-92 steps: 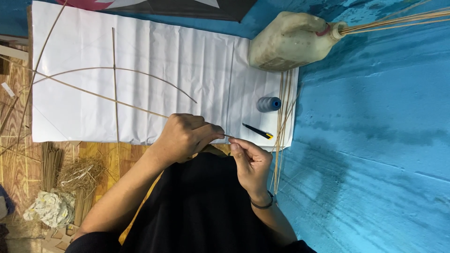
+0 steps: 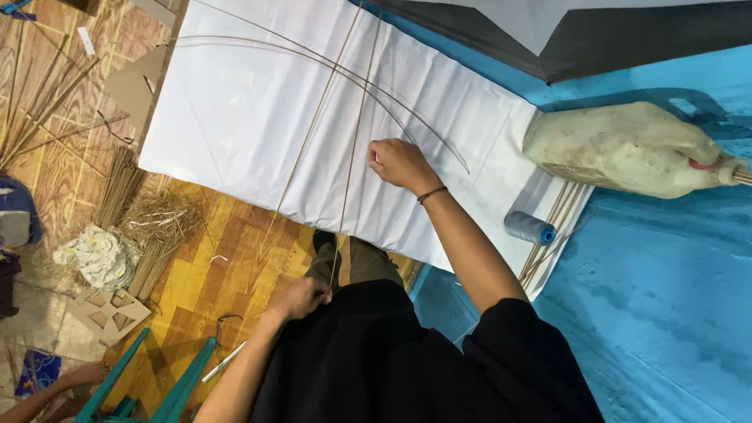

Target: The person ties thin wooden sticks together with string to form a kite frame on a white cloth surface. They wrap the string around the intersection points of the sticks and secure the joints by hand.

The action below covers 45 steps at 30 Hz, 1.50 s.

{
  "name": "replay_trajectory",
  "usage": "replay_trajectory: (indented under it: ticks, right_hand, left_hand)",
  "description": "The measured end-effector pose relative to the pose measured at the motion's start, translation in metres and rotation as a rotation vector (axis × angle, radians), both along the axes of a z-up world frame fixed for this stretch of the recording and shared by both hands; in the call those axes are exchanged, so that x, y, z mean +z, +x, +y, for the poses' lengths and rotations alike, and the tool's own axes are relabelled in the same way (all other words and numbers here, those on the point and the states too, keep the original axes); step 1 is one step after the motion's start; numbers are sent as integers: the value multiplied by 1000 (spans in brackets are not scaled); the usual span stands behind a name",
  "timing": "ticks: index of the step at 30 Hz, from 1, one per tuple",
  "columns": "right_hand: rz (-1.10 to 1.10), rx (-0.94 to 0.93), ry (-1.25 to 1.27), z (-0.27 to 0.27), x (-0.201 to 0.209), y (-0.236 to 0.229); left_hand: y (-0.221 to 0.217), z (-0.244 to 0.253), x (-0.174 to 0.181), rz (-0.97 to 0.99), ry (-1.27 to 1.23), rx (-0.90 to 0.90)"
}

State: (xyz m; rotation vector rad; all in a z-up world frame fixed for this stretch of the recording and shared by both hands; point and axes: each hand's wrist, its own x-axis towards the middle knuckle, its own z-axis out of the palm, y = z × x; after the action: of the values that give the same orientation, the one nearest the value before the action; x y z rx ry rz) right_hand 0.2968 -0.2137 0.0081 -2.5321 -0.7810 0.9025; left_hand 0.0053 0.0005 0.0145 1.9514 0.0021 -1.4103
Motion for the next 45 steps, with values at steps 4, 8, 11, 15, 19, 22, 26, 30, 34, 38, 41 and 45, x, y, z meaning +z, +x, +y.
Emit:
replay_trajectory:
  ticks: [4, 8, 11, 15, 19, 22, 26, 30, 34, 38, 41, 45]
  right_hand:
    - [59, -89, 27, -19, 12, -12]
    - [54, -113, 50, -27, 27, -29]
    - [64, -127, 76, -27, 22, -36]
    - [59, -139, 108, -19, 8, -44]
    - [65, -134, 121, -5, 11, -58]
    - [81, -130, 156, 5, 3, -70]
    - [68, -135, 151, 12, 4, -80]
    - [8, -119, 104, 3, 9, -82]
    - [-90, -91, 10, -25, -11, -73]
    - [-175, -82, -39, -32, 0, -41]
    - [-243, -20, -33, -30, 1, -16]
    - [-272, 16, -35, -24, -8, 6]
  left_hand:
    - [6, -1, 17, 20, 49, -45]
    - [-15, -3, -12, 14, 86, -34]
    - [-32, 0, -32, -44, 110, -18]
    - [-45, 12, -43, -163, 140, -83]
    - [-71, 21, -67, -145, 106, 121]
    - [-71, 30, -56, -175, 64, 182]
    - [-65, 30, -36, -215, 36, 163]
    - [-81, 24, -59, -187, -20, 53]
    - [-63, 15, -55, -94, -8, -83]
    - [-52, 9, -58, -41, -41, -17]
    - [-48, 8, -65, -38, -98, 38]
    - [-36, 6, -60, -46, -62, 48]
